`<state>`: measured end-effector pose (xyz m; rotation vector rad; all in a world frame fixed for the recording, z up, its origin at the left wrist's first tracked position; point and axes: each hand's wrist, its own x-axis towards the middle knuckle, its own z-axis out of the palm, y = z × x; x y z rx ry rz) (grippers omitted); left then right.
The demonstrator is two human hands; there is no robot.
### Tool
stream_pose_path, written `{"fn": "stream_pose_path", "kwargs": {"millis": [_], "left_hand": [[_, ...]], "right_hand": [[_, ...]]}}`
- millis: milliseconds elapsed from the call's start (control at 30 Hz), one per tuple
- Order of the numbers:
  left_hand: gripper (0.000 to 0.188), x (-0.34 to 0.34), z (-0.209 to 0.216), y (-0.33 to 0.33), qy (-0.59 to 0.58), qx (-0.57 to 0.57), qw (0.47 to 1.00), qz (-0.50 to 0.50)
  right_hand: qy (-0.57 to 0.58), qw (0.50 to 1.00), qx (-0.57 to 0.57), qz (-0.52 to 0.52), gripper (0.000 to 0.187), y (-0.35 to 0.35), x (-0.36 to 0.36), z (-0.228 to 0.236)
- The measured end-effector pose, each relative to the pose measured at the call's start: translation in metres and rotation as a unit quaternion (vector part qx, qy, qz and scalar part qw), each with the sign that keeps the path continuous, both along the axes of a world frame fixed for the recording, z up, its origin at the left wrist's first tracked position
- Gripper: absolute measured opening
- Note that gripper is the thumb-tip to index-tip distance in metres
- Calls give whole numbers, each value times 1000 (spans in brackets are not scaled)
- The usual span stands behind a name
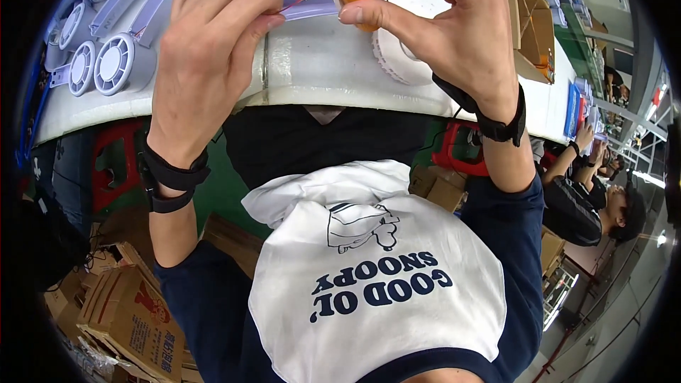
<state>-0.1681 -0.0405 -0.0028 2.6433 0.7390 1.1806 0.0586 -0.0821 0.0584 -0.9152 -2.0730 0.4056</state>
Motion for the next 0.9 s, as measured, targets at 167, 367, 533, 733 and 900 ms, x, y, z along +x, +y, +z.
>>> {"fn": "stream_pose_path", "kwargs": {"millis": [167,367,533,733,900], "left_hand": [[11,8,6,-3,-27,-74,997,-5],[9,7,2,-6,-53,-167,984,12],[10,9,2,-4,-39,-183,982,23],[10,11,-3,1,-51,-175,983,5],[11,20,33,-12,-88,-288,953,43]], "right_hand": [[-2,988,-86,-127,35,-10,-5,41],[-29,987,-142,-73,33,1,-11,23],[-93,983,-151,-52,31,-1,-15,27],[-82,986,-142,-32,32,-2,-18,27],[-227,971,77,17,31,3,-9,-1]]}}
